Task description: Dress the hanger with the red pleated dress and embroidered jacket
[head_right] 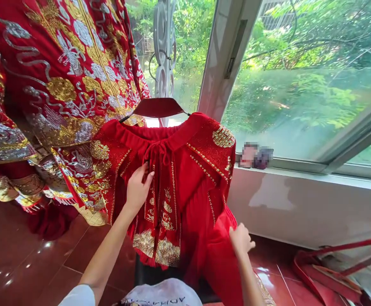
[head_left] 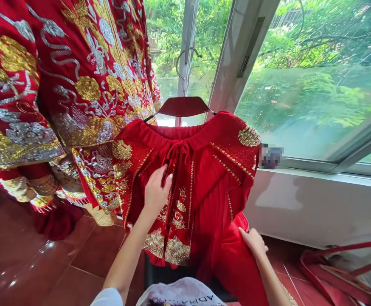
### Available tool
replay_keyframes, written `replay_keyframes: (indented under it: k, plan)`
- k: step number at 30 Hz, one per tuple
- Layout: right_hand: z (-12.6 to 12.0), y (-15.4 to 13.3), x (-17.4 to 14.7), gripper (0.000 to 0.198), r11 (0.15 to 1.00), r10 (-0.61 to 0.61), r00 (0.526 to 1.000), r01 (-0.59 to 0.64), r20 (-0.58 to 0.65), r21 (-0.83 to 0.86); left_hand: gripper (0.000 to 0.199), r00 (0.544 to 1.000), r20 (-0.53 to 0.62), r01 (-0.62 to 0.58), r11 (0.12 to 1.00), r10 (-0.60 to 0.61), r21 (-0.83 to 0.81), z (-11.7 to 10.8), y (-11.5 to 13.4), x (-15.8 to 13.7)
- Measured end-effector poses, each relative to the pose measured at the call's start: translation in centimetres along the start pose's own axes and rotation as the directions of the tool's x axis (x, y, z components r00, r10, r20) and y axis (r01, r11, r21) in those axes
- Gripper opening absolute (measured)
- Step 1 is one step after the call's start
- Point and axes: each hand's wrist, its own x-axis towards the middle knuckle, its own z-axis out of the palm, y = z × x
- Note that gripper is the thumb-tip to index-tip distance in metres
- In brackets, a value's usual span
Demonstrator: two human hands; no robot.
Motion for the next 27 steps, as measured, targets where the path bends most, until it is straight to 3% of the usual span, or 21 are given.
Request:
replay_keyframes:
  k: [1,2,3,5,6,8,10,12,14,18,23,27]
  plan:
    - [-0.3,-0.3,0.4,0.049,0.990,0.131,0.986,-0.136,-0.105,-0.040,0.028,0.999,0.024,0.030,0.998,-0.031,0.056,1.4,-0.3,0.8]
    - [-0.8,-1.0,0.9,0.052,0.962,0.249,0.939,-0.268,-0.237,-0.052,0.027,0.998,0.032,0.043,0.994,-0.047,0.102,2.5,-0.7,1.3]
    - [-1.4,-2.1,1.5,0.053,0.933,0.321,0.867,-0.358,-0.382,-0.029,0.024,0.998,0.034,0.054,0.989,-0.059,0.137,3.3,-1.2,1.5]
    - [-3.2,-5.5,2.3,0.050,0.936,0.299,0.682,-0.347,-0.667,0.064,0.021,0.998,0.024,0.057,0.987,-0.062,0.150,4.1,-2.3,0.8]
    - [-4.3,-7.7,2.7,0.045,0.971,0.199,0.568,-0.226,-0.799,0.082,0.022,0.998,0.016,0.062,0.989,-0.065,0.138,4.1,-2.8,-0.1]
    - [-6.6,-12.3,3.1,0.032,0.995,-0.081,0.390,0.080,-0.917,-0.054,0.026,0.994,0.029,0.102,0.990,-0.105,0.097,3.9,-3.7,-2.6]
    - [-8.6,-16.5,3.6,0.027,0.902,-0.344,0.251,0.356,-0.905,-0.244,0.028,0.983,0.089,0.155,0.986,-0.159,0.056,3.8,-4.4,-5.7]
    - [-10.0,-19.8,4.4,0.031,0.774,-0.512,0.162,0.513,-0.844,-0.371,0.030,0.970,0.152,0.190,0.981,-0.192,0.031,3.9,-5.0,-8.3]
    - [-10.8,-22.2,5.6,0.033,0.695,-0.596,0.161,0.594,-0.787,-0.405,0.032,0.964,0.164,0.207,0.978,-0.207,0.018,4.1,-5.1,-9.4]
    - [-11.5,-25.6,8.4,0.031,0.653,-0.672,0.298,0.671,-0.678,-0.352,0.035,0.960,0.095,0.273,0.951,-0.262,-0.143,4.2,-3.7,-6.7]
    - [-10.5,-28.2,10.7,0.031,0.708,-0.673,0.492,0.646,-0.552,-0.286,0.042,0.976,0.049,0.215,0.935,-0.210,-0.283,3.9,-0.2,-0.7]
    - [-10.1,-28.6,10.7,0.032,0.750,-0.638,0.557,0.604,-0.532,-0.268,0.028,0.983,0.023,0.182,0.955,-0.182,-0.234,3.7,1.4,2.2]
